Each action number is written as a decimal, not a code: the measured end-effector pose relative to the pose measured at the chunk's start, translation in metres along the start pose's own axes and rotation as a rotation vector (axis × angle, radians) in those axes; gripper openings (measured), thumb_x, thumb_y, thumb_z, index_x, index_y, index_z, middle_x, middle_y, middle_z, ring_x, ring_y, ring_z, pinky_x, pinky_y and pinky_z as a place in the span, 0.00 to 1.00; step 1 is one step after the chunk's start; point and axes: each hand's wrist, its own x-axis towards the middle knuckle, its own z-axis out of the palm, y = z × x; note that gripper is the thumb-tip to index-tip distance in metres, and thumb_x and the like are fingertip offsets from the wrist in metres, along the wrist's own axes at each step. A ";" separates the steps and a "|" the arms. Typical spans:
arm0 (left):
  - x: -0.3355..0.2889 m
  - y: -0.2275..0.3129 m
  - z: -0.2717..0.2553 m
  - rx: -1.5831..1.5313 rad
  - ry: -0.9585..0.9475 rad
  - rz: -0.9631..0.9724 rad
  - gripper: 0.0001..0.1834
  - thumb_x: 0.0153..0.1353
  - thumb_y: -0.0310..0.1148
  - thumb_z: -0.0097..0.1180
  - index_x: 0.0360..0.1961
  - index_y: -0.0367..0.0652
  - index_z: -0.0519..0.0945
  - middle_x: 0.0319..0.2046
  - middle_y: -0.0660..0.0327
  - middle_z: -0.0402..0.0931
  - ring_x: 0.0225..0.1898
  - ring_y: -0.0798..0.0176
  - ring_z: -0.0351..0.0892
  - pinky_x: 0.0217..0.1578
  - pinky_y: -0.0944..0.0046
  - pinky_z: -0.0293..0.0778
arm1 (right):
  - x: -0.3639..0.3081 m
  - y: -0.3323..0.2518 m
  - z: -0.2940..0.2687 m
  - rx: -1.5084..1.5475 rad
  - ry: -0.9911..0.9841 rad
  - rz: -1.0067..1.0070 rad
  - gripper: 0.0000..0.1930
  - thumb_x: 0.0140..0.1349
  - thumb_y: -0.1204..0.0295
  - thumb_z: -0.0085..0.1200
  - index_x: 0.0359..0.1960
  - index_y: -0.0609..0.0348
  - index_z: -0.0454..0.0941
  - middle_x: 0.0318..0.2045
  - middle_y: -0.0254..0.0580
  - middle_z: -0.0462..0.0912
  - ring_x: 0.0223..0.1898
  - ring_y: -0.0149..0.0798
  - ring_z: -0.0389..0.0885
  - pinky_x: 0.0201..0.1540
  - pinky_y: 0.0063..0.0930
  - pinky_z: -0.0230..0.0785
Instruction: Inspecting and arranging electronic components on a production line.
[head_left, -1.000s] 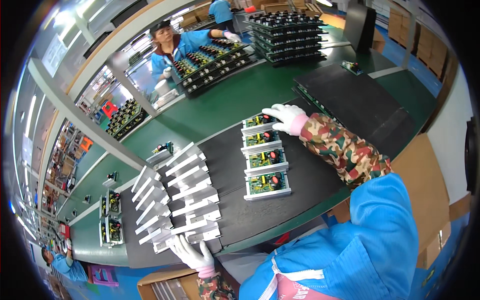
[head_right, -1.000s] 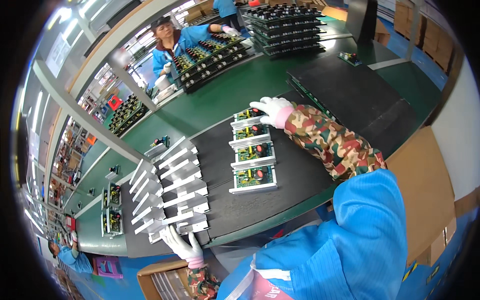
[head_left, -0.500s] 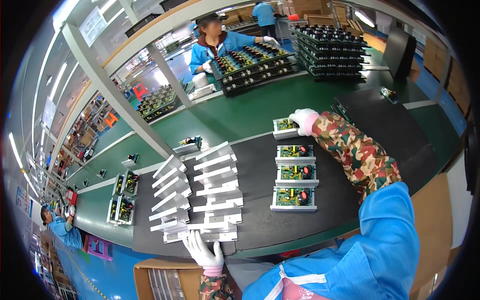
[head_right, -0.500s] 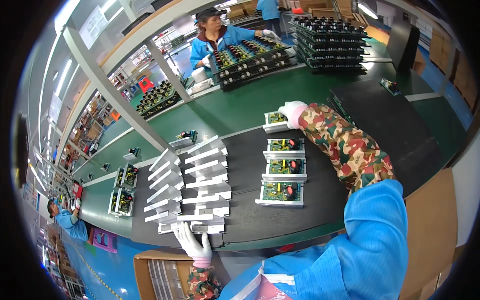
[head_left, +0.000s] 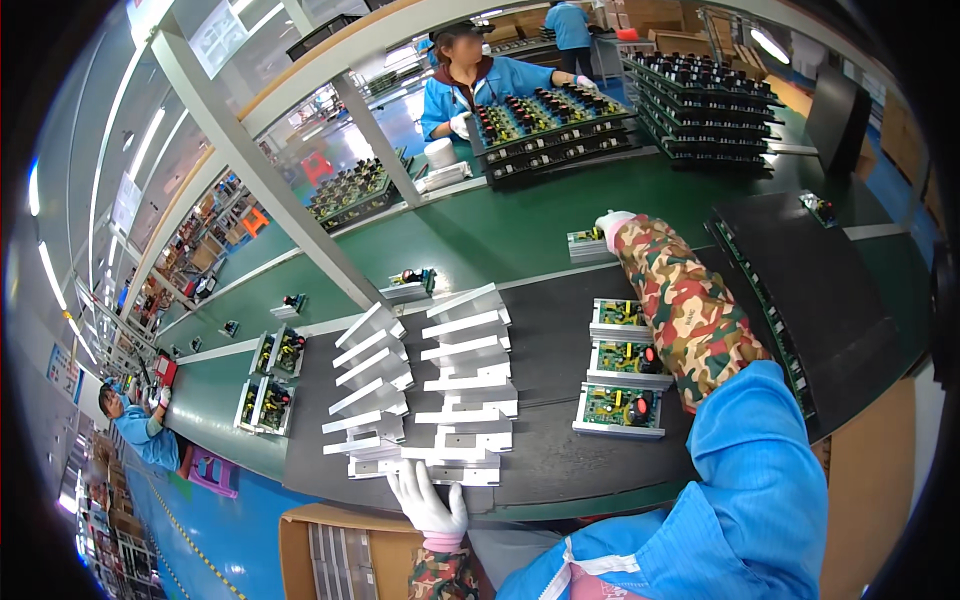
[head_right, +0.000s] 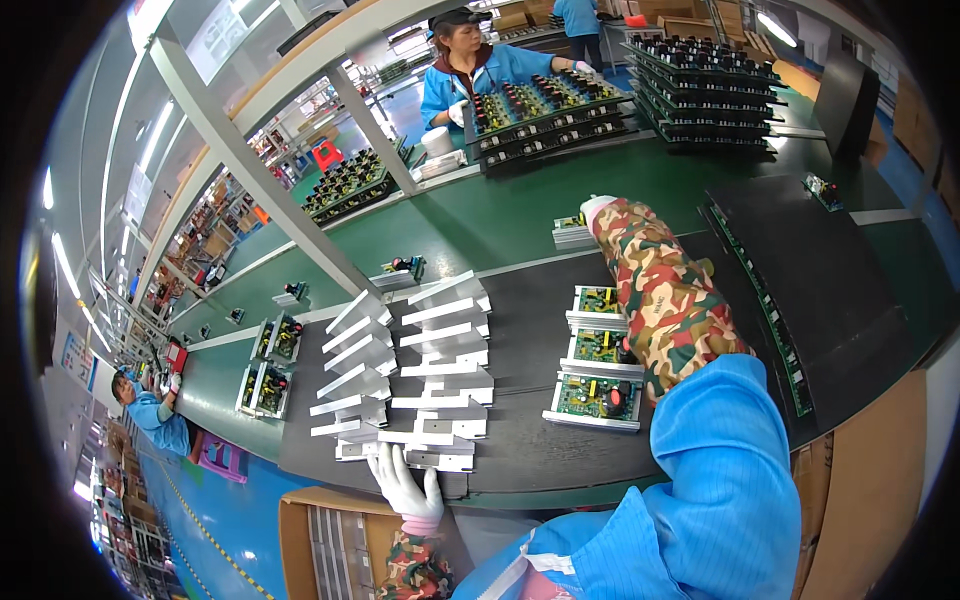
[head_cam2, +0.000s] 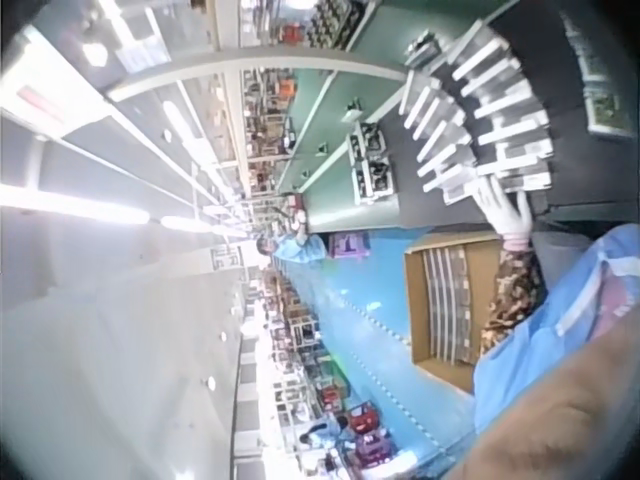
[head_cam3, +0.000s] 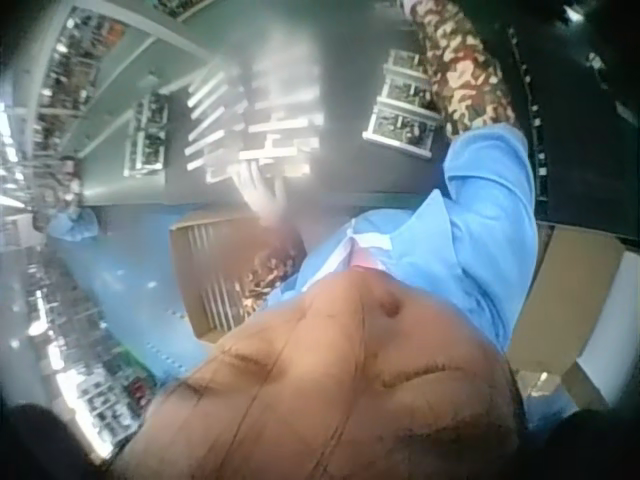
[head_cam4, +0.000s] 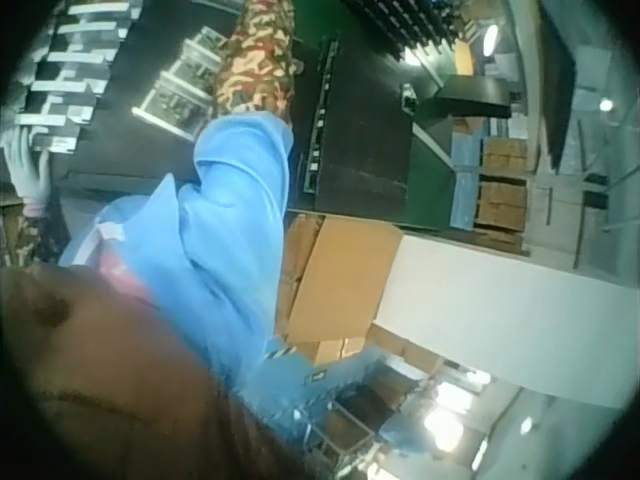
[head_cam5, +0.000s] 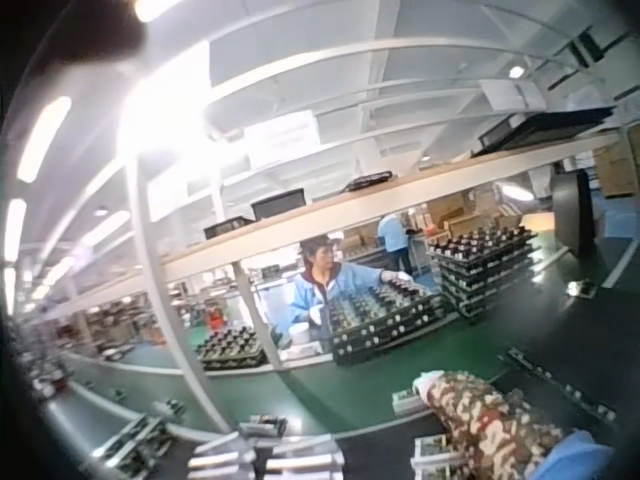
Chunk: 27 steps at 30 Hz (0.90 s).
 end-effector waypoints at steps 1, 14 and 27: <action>0.001 0.000 0.001 -0.004 0.011 0.002 0.35 0.67 0.48 0.50 0.67 0.31 0.66 0.66 0.38 0.64 0.66 0.33 0.64 0.71 0.31 0.51 | -0.009 0.005 -0.003 0.006 -0.019 0.012 0.30 0.57 0.53 0.57 0.61 0.51 0.77 0.56 0.54 0.80 0.55 0.59 0.79 0.59 0.45 0.72; 0.001 0.000 0.004 -0.022 0.020 -0.024 0.37 0.68 0.50 0.49 0.69 0.34 0.64 0.69 0.41 0.62 0.71 0.30 0.57 0.71 0.36 0.52 | -0.282 -0.100 -0.005 -0.010 0.103 -0.688 0.62 0.43 0.28 0.59 0.74 0.57 0.55 0.69 0.71 0.60 0.71 0.73 0.53 0.74 0.70 0.26; -0.003 0.000 0.002 -0.005 0.071 -0.050 0.37 0.65 0.48 0.53 0.67 0.32 0.66 0.67 0.40 0.64 0.68 0.31 0.61 0.72 0.35 0.52 | -0.274 -0.079 -0.001 -0.003 -0.083 -0.480 0.62 0.43 0.34 0.62 0.76 0.55 0.51 0.71 0.72 0.55 0.73 0.71 0.51 0.75 0.66 0.27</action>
